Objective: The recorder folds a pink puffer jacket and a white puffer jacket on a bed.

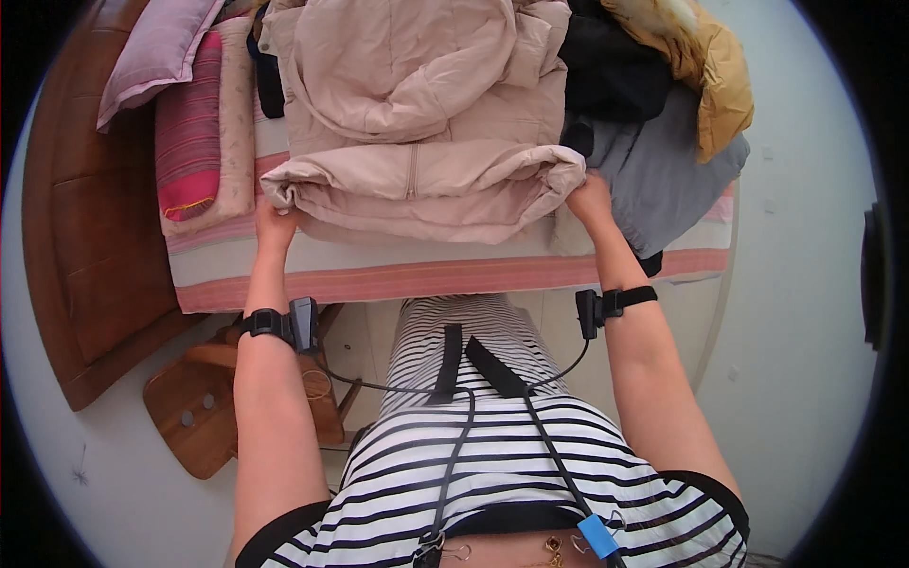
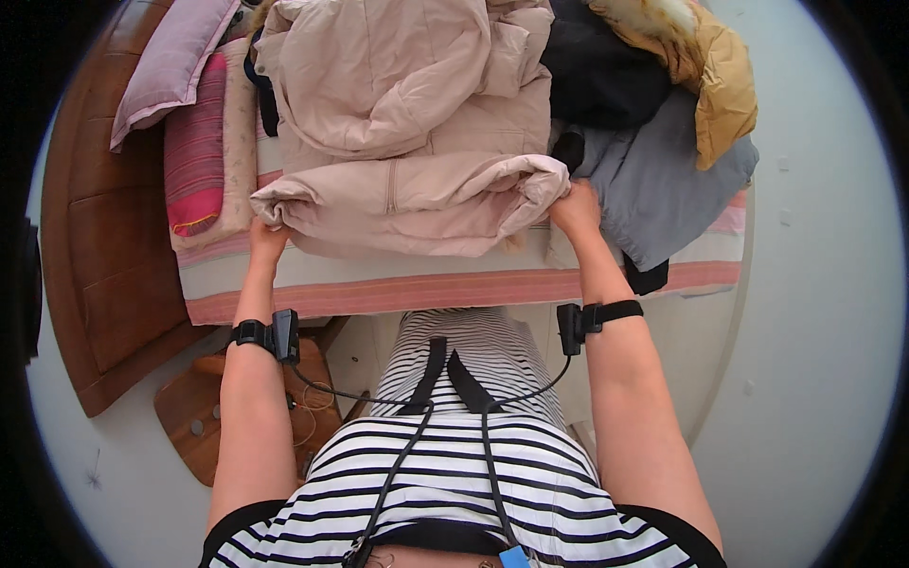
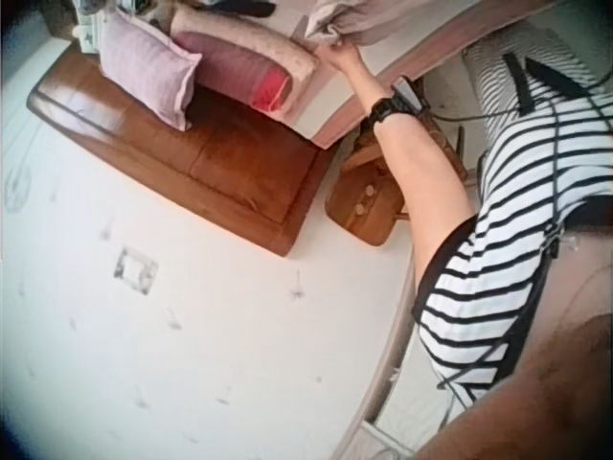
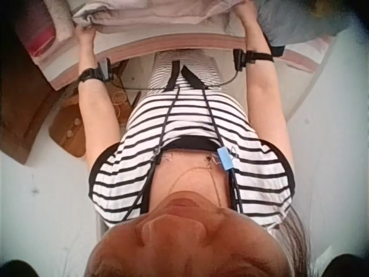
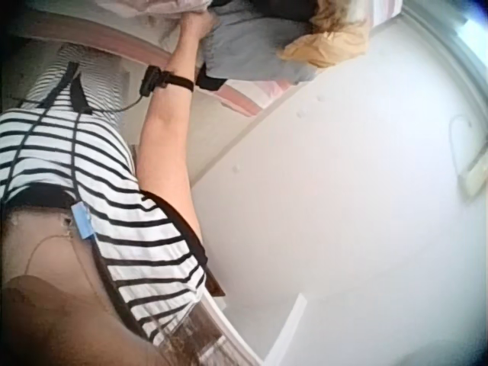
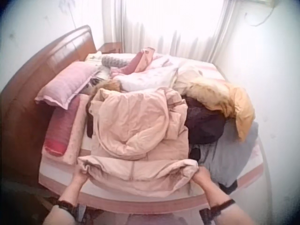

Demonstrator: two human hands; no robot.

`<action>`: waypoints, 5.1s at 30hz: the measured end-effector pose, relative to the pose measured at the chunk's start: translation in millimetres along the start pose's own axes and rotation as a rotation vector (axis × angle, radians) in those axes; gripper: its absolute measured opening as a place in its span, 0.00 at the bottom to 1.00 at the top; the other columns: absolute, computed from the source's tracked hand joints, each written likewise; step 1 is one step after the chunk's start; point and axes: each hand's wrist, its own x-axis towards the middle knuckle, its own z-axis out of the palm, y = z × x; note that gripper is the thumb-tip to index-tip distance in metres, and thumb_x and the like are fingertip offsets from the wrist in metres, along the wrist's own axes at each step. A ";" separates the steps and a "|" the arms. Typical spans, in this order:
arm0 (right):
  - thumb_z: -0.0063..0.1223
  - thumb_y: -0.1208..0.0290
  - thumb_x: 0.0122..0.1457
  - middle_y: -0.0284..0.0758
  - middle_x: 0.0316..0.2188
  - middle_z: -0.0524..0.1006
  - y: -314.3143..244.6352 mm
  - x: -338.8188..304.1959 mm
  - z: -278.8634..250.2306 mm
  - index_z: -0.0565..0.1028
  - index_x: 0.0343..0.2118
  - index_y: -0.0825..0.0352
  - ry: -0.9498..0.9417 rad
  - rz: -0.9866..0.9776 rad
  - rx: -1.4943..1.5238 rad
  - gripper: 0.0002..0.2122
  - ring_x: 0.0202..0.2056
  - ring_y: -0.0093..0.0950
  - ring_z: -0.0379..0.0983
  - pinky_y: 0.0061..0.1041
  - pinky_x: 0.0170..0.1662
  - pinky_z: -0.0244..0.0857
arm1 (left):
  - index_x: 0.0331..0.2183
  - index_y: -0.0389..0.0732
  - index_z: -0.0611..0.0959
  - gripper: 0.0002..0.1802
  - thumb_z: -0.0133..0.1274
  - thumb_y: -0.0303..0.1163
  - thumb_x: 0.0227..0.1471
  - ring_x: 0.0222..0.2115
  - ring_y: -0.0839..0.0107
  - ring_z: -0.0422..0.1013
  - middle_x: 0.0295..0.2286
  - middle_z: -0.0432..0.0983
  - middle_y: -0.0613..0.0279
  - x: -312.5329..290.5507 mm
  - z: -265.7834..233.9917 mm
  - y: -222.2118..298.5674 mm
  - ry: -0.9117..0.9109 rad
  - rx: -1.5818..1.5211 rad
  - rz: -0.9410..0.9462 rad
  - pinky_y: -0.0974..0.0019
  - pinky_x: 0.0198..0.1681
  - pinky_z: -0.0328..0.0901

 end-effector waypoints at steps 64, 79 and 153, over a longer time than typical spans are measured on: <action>0.58 0.67 0.53 0.36 0.44 0.74 14.2 -50.1 -76.6 0.69 0.48 0.71 -0.636 0.467 1.478 0.21 0.44 0.28 0.72 0.27 0.50 0.63 | 0.48 0.35 0.70 0.28 0.60 0.25 0.44 0.44 0.70 0.69 0.44 0.72 0.61 -112.6 -49.8 25.5 -0.457 -0.655 -0.073 0.64 0.51 0.61; 0.58 0.69 0.54 0.32 0.36 0.77 1.4 -57.2 -97.9 0.74 0.42 0.72 -0.233 0.028 1.091 0.15 0.36 0.20 0.72 0.19 0.41 0.65 | 0.45 0.37 0.77 0.22 0.59 0.33 0.48 0.42 0.74 0.68 0.40 0.75 0.65 -111.4 -41.6 33.1 -0.209 -0.428 0.029 0.67 0.48 0.59; 0.54 0.72 0.50 0.44 0.61 0.54 -192.3 58.4 32.5 0.58 0.57 0.71 0.147 -0.804 0.133 0.30 0.62 0.41 0.48 0.41 0.63 0.39 | 0.29 0.42 0.75 0.12 0.56 0.26 0.35 0.32 0.60 0.71 0.26 0.74 0.59 61.9 94.1 238.6 0.366 0.535 0.873 0.61 0.36 0.63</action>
